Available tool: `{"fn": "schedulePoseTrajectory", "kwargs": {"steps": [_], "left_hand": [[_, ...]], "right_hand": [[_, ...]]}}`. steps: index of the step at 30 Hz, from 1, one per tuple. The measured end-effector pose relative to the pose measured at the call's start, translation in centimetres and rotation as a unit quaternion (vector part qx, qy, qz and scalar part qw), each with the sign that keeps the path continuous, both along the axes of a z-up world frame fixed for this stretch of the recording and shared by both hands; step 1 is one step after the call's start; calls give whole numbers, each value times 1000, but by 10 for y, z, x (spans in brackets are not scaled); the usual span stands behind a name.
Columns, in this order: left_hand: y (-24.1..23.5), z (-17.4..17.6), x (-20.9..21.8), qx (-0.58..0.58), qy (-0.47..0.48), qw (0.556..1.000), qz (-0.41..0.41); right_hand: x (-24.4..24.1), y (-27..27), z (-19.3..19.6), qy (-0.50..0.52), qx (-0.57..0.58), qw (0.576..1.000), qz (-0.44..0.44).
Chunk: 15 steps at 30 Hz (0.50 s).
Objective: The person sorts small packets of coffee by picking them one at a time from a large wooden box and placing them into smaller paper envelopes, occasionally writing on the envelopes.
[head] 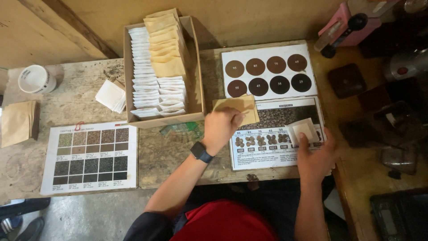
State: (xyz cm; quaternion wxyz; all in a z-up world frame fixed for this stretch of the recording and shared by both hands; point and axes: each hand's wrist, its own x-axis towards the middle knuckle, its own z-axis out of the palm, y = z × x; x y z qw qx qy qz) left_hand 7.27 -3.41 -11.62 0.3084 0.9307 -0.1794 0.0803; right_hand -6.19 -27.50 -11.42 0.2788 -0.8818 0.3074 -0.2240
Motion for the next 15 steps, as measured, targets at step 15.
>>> {"fn": "schedulePoseTrajectory", "kwargs": {"steps": [15], "left_hand": [[-30,53,-58,-179,-346,901,-191]], "right_hand": [[8,76,43,-163,505,834,150]]}}
